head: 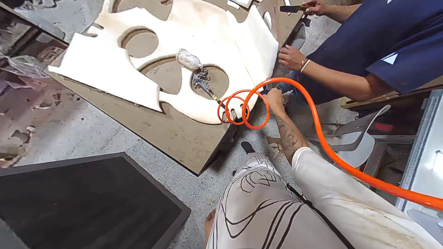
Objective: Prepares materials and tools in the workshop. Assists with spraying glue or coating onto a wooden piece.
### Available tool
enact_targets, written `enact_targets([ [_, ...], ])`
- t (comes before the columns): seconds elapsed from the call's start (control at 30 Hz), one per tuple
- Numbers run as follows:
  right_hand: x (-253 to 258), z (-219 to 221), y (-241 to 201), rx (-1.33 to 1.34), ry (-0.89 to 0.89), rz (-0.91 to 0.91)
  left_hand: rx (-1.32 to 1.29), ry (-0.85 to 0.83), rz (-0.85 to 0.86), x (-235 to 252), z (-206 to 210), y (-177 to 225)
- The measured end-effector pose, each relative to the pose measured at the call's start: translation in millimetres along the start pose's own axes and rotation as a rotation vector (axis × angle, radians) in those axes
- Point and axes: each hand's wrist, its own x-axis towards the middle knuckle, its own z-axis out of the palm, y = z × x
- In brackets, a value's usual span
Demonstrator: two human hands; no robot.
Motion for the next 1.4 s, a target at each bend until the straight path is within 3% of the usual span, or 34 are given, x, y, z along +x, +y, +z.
enact_targets([
  [0.07,-10,-8,2,-0.049,-0.015,0.014,-0.004,0.013,0.007,-2,4,4],
  [0.13,-22,-40,-18,-0.143,-0.274,0.129,0.002,-0.012,0.002,-5,5,7],
  [0.23,-8,-17,-3,-0.158,-0.103,0.062,0.073,-0.114,-0.133,-29,1,40],
  [0.37,0,-8,10,-0.086,-0.071,0.088,0.019,0.008,-0.038,-3,11,3],
  [0.57,15,3,18,-0.043,-0.036,0.091,0.04,0.011,-0.022,2,5,2],
  [0.97,-7,-14,-12,0.008,-0.083,0.032,0.012,0.019,-0.029,-4,5,5],
  [1.17,-21,-19,9,-0.061,-0.221,-0.016,0.037,-0.091,-0.008,10,3,-9],
  [1.27,-10,-1,24,0.043,-0.134,-0.101,0.061,-0.108,0.01,13,9,-11],
  [1.4,28,22,-5,0.178,0.011,-0.216,0.026,-0.016,-0.044,-18,19,19],
])
